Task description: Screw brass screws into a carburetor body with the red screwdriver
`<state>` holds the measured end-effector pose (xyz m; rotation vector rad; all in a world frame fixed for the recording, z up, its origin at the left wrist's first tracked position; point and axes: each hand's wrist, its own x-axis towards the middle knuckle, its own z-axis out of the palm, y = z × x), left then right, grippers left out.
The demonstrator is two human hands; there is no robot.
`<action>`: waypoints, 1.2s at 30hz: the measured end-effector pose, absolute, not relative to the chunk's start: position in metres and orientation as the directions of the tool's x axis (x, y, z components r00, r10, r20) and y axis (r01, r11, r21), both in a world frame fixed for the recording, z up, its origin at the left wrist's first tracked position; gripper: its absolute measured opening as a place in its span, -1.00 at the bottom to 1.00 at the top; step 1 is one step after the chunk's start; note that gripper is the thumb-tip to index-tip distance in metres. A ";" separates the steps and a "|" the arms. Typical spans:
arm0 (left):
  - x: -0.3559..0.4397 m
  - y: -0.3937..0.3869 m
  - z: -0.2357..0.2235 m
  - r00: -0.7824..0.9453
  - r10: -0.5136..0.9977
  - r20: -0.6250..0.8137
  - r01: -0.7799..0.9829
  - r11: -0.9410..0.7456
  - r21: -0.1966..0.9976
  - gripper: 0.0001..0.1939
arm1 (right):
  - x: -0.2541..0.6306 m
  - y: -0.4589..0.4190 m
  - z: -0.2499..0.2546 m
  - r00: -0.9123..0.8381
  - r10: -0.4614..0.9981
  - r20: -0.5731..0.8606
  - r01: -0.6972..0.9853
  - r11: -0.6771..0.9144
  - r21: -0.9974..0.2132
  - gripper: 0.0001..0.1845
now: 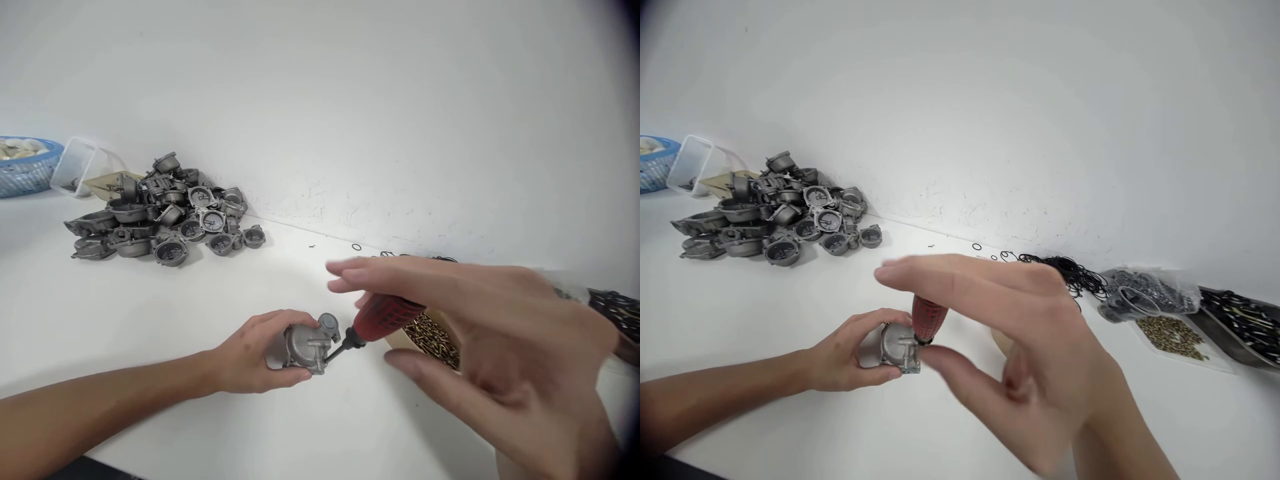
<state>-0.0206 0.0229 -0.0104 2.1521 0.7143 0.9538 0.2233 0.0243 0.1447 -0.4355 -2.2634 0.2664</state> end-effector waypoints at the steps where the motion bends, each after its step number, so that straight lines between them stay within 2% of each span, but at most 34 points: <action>1: -0.021 0.023 -0.011 0.578 0.693 0.431 0.205 -0.635 0.745 -0.37 | 0.223 0.024 0.145 -0.636 0.421 0.647 0.192 0.898 -0.396 -0.44; 2: -0.021 0.023 -0.012 0.571 0.691 0.444 0.203 -0.643 0.739 -0.38 | 0.222 0.025 0.146 -0.645 0.419 0.639 0.146 0.888 -0.435 -0.44; 4: -0.021 0.023 -0.012 0.570 0.690 0.446 0.200 -0.643 0.739 -0.39 | 0.220 0.027 0.146 -0.629 0.358 0.690 0.073 0.911 -0.406 -0.49; 6: -0.021 0.023 -0.011 0.582 0.702 0.411 0.206 -0.616 0.760 -0.39 | 0.217 0.028 0.145 -0.586 0.310 0.749 0.107 0.946 -0.307 -0.52; 8: -0.020 0.023 -0.009 0.591 0.711 0.380 0.212 -0.592 0.778 -0.38 | 0.216 0.025 0.145 -0.542 0.325 0.775 0.184 0.946 -0.268 -0.55; 12: -0.020 0.023 -0.008 0.587 0.705 0.398 0.202 -0.604 0.771 -0.36 | 0.219 0.020 0.146 -0.590 0.471 0.656 0.132 0.858 -0.496 -0.52; 14: -0.021 0.024 -0.009 0.586 0.691 0.424 0.183 -0.622 0.761 -0.37 | 0.219 0.022 0.146 -0.618 0.446 0.647 0.068 0.851 -0.521 -0.51; 15: -0.021 0.024 -0.009 0.587 0.688 0.427 0.179 -0.624 0.761 -0.38 | 0.218 0.025 0.146 -0.611 0.399 0.684 0.046 0.880 -0.473 -0.53; 17: -0.021 0.024 -0.010 0.589 0.696 0.411 0.182 -0.610 0.771 -0.39 | 0.216 0.030 0.145 -0.574 0.273 0.772 0.046 0.952 -0.303 -0.60; 19: -0.021 0.024 -0.010 0.596 0.706 0.382 0.189 -0.586 0.788 -0.39 | 0.215 0.032 0.144 -0.551 0.240 0.799 0.105 0.970 -0.219 -0.61; 22: -0.021 0.024 -0.010 0.595 0.708 0.380 0.200 -0.588 0.783 -0.36 | 0.217 0.030 0.145 -0.616 0.366 0.698 0.129 0.920 -0.369 -0.51; 24: -0.021 0.024 -0.010 0.586 0.703 0.404 0.206 -0.611 0.765 -0.37 | 0.218 0.028 0.145 -0.662 0.389 0.640 0.096 0.891 -0.443 -0.43; 29: -0.021 0.023 -0.010 0.599 0.698 0.393 0.182 -0.596 0.782 -0.37 | 0.217 0.032 0.144 -0.588 0.276 0.760 0.138 0.960 -0.242 -0.61; 31: -0.021 0.023 -0.010 0.597 0.706 0.380 0.198 -0.589 0.783 -0.37 | 0.218 0.032 0.145 -0.619 0.312 0.721 0.149 0.948 -0.282 -0.58; 34: -0.021 0.024 -0.011 0.585 0.699 0.410 0.205 -0.617 0.760 -0.37 | 0.220 0.032 0.146 -0.686 0.393 0.612 0.114 0.889 -0.443 -0.47; 36: -0.021 0.025 -0.011 0.583 0.685 0.437 0.185 -0.636 0.750 -0.38 | 0.220 0.034 0.145 -0.670 0.391 0.631 0.077 0.882 -0.465 -0.50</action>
